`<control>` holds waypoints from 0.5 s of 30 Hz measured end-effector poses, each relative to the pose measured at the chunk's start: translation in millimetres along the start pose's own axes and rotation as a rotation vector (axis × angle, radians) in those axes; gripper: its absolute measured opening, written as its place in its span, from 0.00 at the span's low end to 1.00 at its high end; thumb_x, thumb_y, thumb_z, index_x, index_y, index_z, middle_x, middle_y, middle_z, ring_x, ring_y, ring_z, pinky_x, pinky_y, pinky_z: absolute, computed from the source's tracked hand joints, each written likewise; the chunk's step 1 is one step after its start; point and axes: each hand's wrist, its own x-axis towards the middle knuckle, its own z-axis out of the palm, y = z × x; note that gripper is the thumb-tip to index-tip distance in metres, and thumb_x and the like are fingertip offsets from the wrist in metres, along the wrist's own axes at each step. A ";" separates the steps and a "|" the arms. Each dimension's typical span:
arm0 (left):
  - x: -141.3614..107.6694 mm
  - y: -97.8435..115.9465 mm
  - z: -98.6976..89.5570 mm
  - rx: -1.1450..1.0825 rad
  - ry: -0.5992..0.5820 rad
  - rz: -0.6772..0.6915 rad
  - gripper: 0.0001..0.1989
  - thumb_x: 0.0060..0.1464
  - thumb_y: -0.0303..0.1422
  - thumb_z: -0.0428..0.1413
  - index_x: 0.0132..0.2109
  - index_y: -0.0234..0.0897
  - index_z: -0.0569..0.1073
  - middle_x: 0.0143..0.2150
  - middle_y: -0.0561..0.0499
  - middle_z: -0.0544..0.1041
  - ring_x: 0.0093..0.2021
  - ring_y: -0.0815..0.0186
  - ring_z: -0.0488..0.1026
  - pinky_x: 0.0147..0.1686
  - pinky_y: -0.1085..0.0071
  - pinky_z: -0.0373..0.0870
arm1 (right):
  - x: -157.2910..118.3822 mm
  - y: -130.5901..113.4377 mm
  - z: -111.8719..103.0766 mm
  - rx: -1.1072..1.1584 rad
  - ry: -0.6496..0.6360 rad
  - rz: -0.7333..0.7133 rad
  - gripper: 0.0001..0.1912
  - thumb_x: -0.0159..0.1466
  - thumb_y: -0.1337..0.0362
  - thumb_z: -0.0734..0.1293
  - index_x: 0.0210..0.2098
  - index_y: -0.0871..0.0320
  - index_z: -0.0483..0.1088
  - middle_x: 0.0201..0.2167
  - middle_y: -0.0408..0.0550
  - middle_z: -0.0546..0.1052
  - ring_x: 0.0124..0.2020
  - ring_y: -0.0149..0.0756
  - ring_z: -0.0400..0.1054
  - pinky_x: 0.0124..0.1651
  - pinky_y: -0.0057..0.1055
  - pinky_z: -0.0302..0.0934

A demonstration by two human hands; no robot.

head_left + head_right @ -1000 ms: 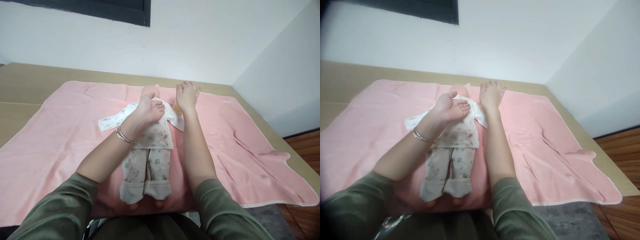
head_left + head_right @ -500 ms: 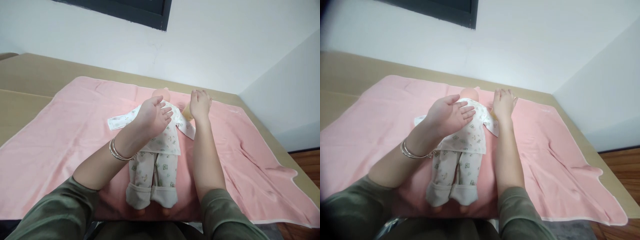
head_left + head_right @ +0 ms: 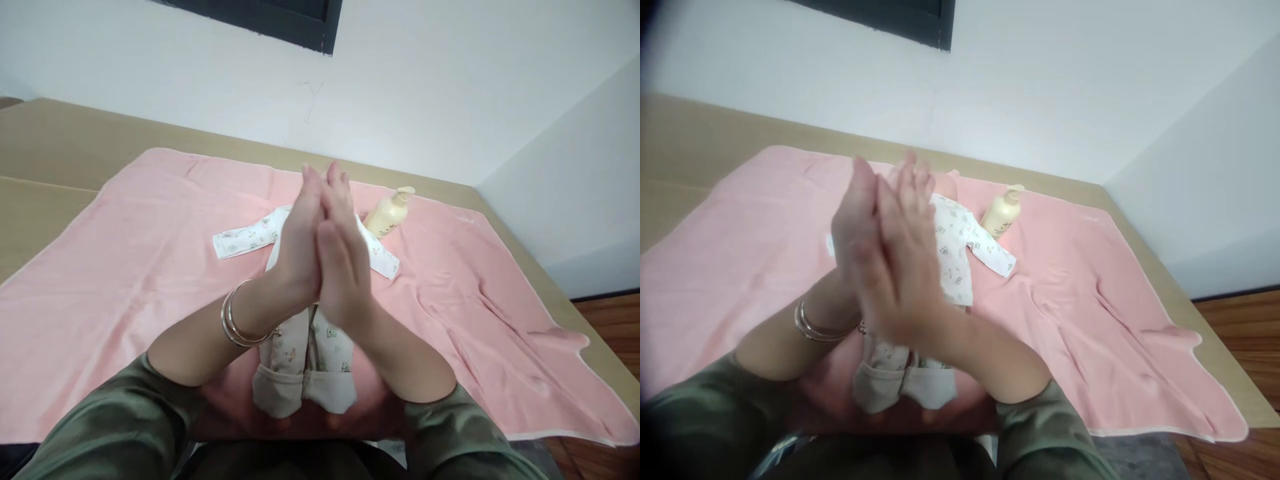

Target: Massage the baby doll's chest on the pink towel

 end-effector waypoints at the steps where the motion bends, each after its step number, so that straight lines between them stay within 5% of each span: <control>1: -1.7 3.3 -2.3 0.007 0.001 0.004 0.32 0.75 0.50 0.34 0.77 0.47 0.57 0.78 0.58 0.62 0.82 0.62 0.44 0.78 0.68 0.51 | -8.6 -8.4 4.3 0.029 -0.016 -0.047 0.34 0.78 0.45 0.45 0.80 0.39 0.34 0.81 0.27 0.35 0.82 0.33 0.26 0.87 0.44 0.30; 4: -6.6 5.6 -8.2 0.019 -0.017 0.075 0.30 0.74 0.53 0.33 0.78 0.61 0.52 0.79 0.66 0.58 0.83 0.63 0.40 0.78 0.65 0.52 | -19.6 -21.0 2.9 0.061 -0.075 -0.140 0.40 0.77 0.43 0.49 0.77 0.36 0.15 0.81 0.27 0.32 0.82 0.34 0.26 0.87 0.46 0.30; 7: -15.0 -4.9 -6.1 0.135 -0.114 0.140 0.30 0.75 0.46 0.33 0.79 0.55 0.49 0.81 0.68 0.52 0.83 0.69 0.38 0.79 0.70 0.47 | -10.4 -14.6 -11.0 0.063 -0.080 -0.152 0.35 0.78 0.44 0.47 0.79 0.34 0.25 0.81 0.26 0.39 0.82 0.34 0.28 0.86 0.44 0.31; 11: -26.7 -16.9 3.1 0.306 -0.189 0.155 0.29 0.74 0.45 0.43 0.78 0.56 0.55 0.78 0.68 0.60 0.83 0.67 0.30 0.81 0.69 0.42 | 6.4 7.6 -18.6 0.112 0.063 -0.045 0.31 0.79 0.43 0.46 0.78 0.31 0.41 0.79 0.25 0.51 0.83 0.38 0.30 0.86 0.45 0.34; 15: -27.3 -8.3 0.7 0.174 -0.102 -0.005 0.29 0.73 0.47 0.47 0.76 0.61 0.56 0.77 0.72 0.61 0.83 0.65 0.31 0.81 0.69 0.40 | 3.5 12.0 -7.8 0.123 0.093 -0.056 0.32 0.78 0.42 0.42 0.79 0.33 0.39 0.79 0.30 0.52 0.83 0.37 0.29 0.86 0.46 0.30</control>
